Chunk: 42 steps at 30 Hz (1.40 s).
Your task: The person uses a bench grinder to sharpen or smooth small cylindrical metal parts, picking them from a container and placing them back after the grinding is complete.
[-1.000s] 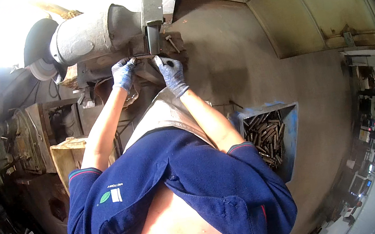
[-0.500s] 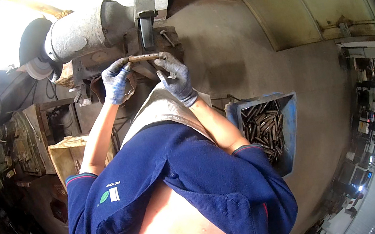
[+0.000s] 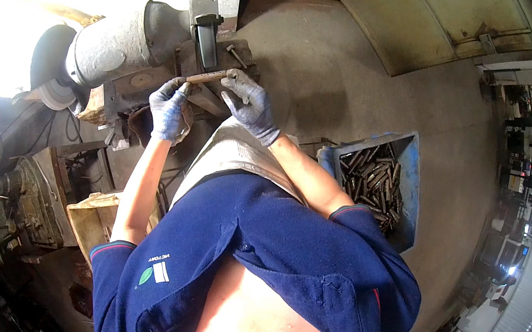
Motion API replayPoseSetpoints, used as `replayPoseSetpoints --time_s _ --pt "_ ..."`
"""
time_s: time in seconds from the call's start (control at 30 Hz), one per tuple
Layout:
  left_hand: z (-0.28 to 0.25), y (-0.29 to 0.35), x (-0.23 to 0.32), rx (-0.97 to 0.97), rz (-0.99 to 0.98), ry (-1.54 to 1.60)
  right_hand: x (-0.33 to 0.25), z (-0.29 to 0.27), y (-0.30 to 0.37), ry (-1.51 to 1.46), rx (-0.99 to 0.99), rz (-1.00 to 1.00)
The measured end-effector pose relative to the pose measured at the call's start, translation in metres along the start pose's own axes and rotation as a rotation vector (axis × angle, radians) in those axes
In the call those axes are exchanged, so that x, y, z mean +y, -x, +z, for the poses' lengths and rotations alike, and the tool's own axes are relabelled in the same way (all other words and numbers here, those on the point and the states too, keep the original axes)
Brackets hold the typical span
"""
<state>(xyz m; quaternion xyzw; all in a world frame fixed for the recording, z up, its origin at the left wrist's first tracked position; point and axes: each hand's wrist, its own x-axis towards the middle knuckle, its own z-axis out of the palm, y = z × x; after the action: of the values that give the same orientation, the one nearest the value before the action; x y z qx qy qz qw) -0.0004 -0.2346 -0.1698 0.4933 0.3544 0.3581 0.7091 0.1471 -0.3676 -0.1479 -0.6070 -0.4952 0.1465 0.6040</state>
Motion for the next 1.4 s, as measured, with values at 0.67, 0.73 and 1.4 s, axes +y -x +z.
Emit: replayPoseSetpoints --time_s 0.67,0.73,1.4 --pt "0.014 -0.033 -0.005 0.113 -0.28 0.067 0.056 0.018 -0.014 -0.296 0.085 0.413" --pt "-0.002 -0.042 -0.022 0.116 -0.22 0.005 0.055 0.026 -0.016 -0.249 0.078 0.373" --pt "-0.009 -0.033 -0.011 0.181 -0.166 -0.126 0.083 0.038 -0.016 -0.327 0.012 0.545"
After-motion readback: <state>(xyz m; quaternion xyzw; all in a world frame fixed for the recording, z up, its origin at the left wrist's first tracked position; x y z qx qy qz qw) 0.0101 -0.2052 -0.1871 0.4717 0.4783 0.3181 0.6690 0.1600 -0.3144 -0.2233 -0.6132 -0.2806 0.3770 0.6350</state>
